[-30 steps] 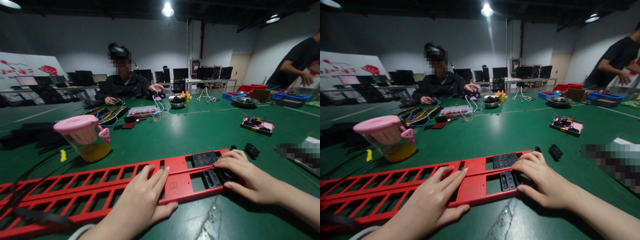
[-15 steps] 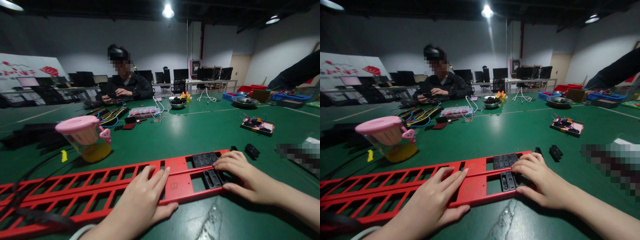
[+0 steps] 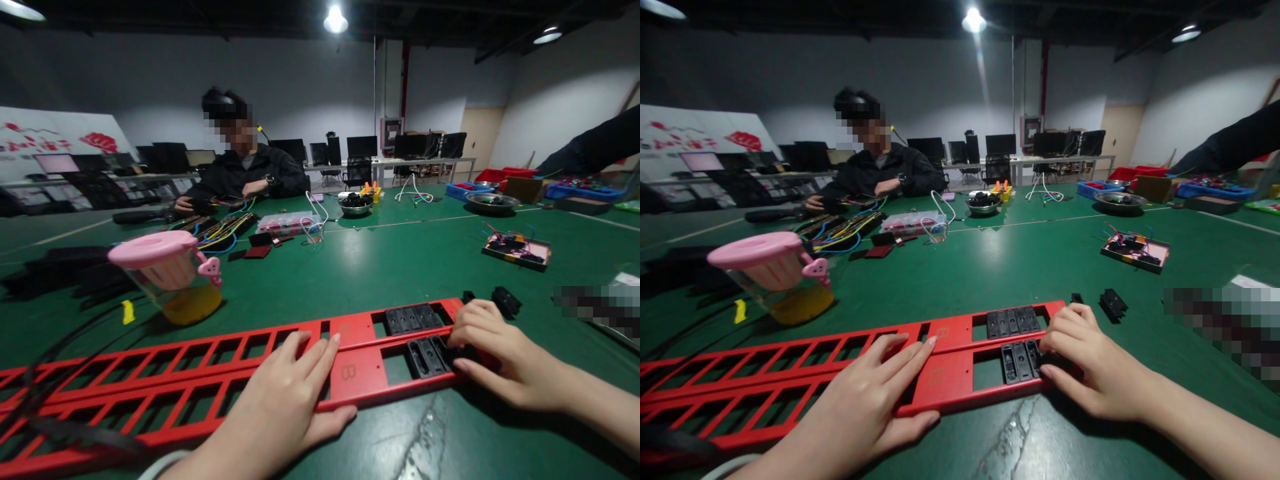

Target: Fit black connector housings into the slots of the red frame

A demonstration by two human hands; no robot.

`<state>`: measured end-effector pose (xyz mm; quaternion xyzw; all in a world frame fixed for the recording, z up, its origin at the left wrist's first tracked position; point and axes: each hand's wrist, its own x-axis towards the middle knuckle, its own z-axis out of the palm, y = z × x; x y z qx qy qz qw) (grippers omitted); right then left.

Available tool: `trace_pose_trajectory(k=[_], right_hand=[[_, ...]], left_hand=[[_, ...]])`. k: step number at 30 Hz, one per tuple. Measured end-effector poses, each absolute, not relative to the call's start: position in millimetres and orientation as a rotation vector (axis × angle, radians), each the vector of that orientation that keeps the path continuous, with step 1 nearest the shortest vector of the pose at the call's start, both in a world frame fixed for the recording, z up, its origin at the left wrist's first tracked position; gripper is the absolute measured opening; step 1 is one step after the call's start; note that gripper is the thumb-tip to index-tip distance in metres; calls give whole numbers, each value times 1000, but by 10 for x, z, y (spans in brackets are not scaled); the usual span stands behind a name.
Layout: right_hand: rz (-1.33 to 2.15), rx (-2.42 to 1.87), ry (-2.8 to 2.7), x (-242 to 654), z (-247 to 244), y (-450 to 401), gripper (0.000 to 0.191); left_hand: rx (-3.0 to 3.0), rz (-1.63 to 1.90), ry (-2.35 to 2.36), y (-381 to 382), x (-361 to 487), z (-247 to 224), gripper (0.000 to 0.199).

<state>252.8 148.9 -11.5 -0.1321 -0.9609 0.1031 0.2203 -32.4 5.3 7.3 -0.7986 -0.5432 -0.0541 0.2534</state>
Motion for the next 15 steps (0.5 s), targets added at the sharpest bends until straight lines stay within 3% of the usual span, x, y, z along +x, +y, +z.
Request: trace_pose_trajectory(k=[9,15], right_hand=[[265,-394,-2683,2495,-28,1386,15],[96,-574,-2307,2828,-129,1874,12]], left_hand=[[-2165,-140,-1466,58,-330,59,64],[-2158,-127,-1461,60,-347,44,66]])
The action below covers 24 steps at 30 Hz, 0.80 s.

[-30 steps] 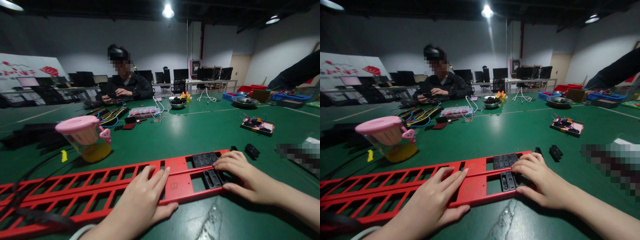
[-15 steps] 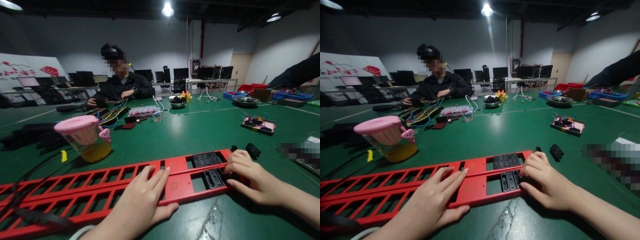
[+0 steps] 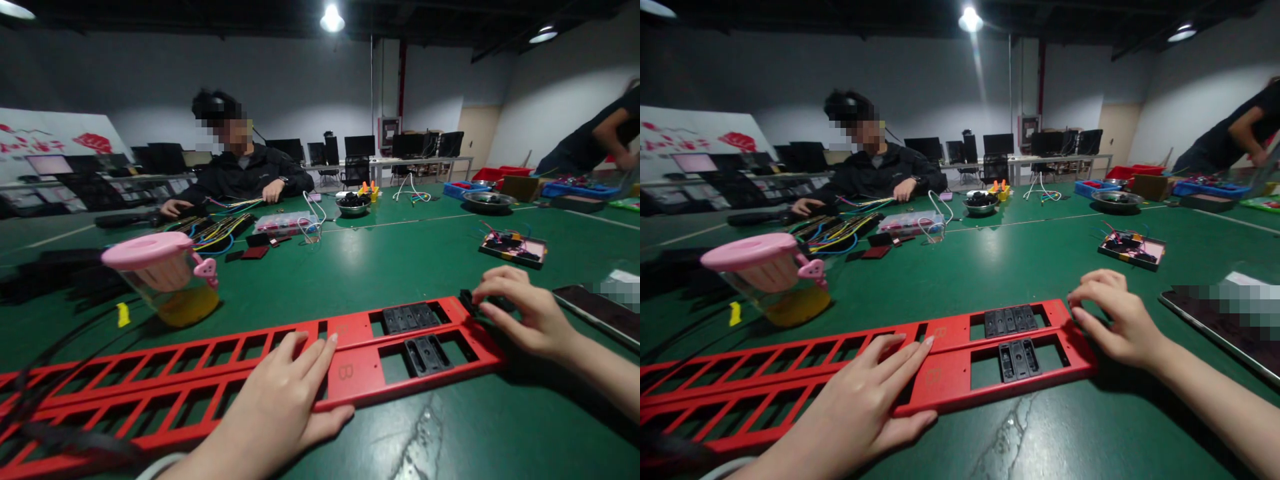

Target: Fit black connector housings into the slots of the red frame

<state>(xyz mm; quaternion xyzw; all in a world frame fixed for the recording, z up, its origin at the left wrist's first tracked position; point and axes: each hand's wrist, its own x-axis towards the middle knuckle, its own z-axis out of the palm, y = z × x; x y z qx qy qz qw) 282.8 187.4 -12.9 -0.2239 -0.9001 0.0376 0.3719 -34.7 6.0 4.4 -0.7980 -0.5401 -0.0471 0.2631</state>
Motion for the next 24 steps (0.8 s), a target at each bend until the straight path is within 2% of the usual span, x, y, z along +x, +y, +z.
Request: trace_pose_trajectory(k=[6,13,24], right_hand=[[107,-778,-2574,3318,-177,2467,32],[101,-928,-2700,3523,-287,2670,48],[139,-875,-2621,3410,-238,2589,38]], left_hand=[[-2158,-126,-1450,57,-355,45,66],[-2172,-149,-1442,62,-356,46,65],[-2177,-150,-1448,70,-366,34,63]])
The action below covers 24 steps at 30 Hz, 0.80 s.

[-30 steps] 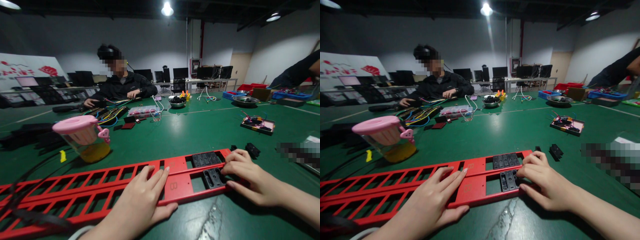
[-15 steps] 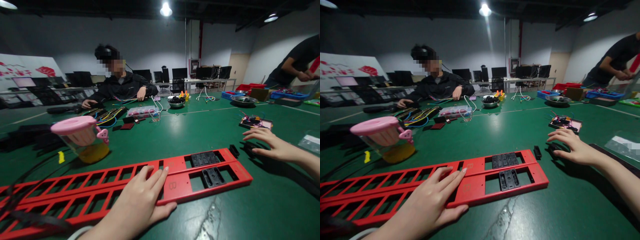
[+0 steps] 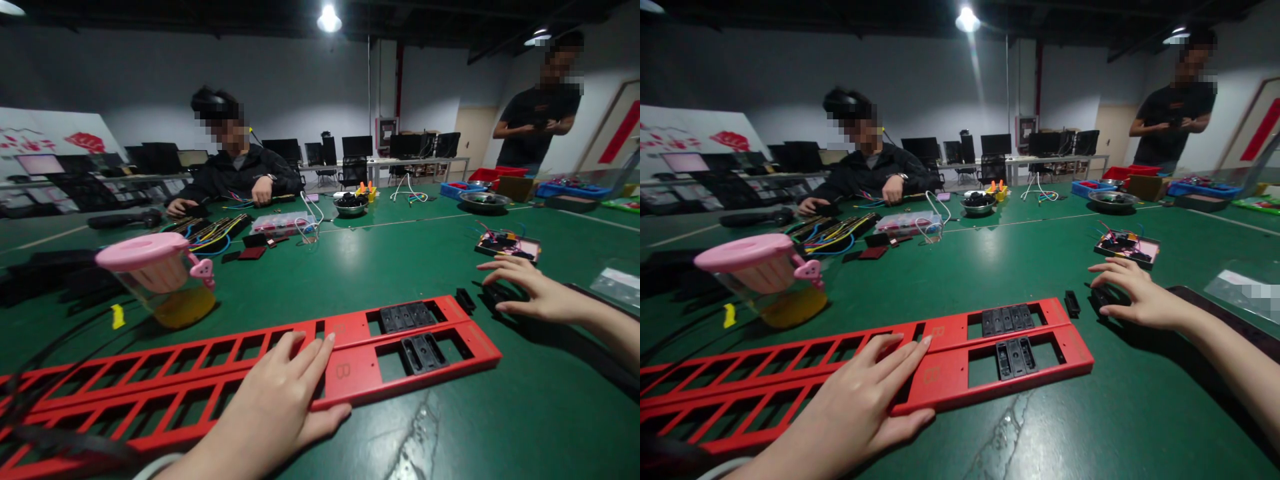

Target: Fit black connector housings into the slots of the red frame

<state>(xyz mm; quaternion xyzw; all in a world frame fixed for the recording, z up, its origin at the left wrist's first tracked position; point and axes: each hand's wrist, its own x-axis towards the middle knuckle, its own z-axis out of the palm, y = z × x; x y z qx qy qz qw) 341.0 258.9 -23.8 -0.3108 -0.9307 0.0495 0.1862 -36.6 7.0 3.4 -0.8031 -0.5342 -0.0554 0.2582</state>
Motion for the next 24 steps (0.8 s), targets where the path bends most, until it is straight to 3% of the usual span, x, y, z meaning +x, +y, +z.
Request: trace_pose_trajectory(k=[5,12,24], right_hand=[[34,-747,-2373,3178,-101,2297,40],[196,-395,-2469,2698,-101,1695,43],[365,-360,-2591,2587,-147,1680,43]], left_hand=[[-2178,-199,-1461,66,-362,28,61],[-2170,-171,-1462,63,-360,28,64],[-2179,-164,-1456,53,-364,44,62]])
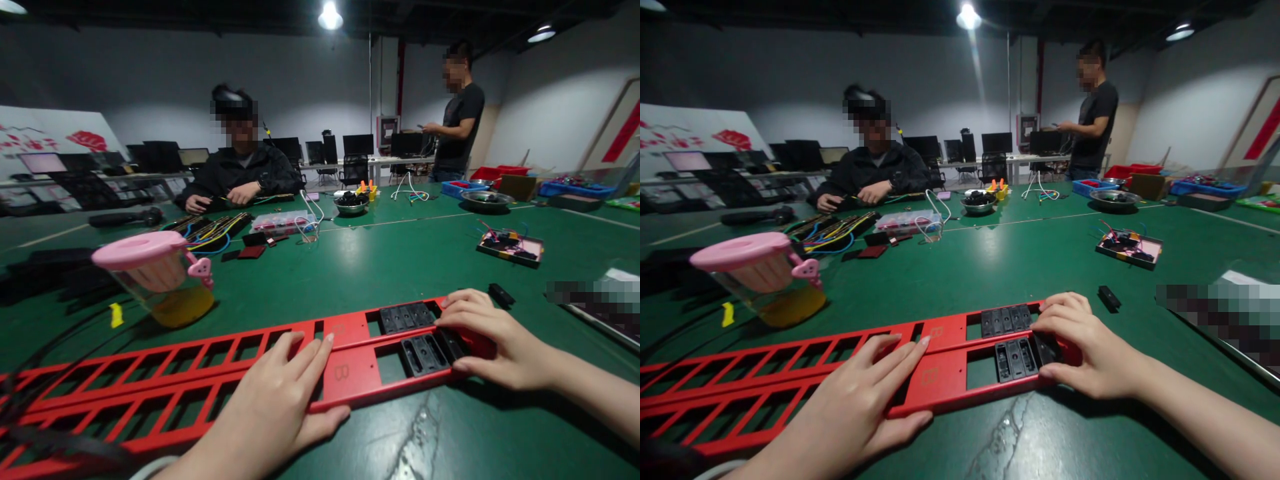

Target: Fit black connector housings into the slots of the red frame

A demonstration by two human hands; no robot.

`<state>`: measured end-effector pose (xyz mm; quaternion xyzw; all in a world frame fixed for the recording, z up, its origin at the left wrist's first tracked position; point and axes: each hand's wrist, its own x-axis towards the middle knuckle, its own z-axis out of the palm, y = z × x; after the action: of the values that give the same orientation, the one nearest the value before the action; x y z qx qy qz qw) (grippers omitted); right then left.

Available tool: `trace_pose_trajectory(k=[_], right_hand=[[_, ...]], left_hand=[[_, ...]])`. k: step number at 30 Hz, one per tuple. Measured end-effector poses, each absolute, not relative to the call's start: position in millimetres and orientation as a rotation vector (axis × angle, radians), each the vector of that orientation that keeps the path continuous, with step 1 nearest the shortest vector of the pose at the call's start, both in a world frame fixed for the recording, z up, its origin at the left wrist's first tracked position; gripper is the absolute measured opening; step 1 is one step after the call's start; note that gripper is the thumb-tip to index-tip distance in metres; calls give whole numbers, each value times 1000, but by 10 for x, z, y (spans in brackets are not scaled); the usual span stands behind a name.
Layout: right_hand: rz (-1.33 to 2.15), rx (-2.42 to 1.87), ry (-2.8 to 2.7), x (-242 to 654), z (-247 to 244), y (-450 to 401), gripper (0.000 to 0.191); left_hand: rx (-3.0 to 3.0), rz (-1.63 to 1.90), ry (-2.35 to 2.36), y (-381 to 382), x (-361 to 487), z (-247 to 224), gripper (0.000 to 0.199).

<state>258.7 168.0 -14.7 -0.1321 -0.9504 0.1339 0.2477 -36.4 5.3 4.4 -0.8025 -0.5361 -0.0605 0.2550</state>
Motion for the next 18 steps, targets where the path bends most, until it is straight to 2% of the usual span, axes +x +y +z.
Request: trace_pose_trajectory(k=[18], right_hand=[[397,-343,-2595,2565,-141,1673,42]], left_hand=[[-2176,-176,-1417,73,-352,63,62]])
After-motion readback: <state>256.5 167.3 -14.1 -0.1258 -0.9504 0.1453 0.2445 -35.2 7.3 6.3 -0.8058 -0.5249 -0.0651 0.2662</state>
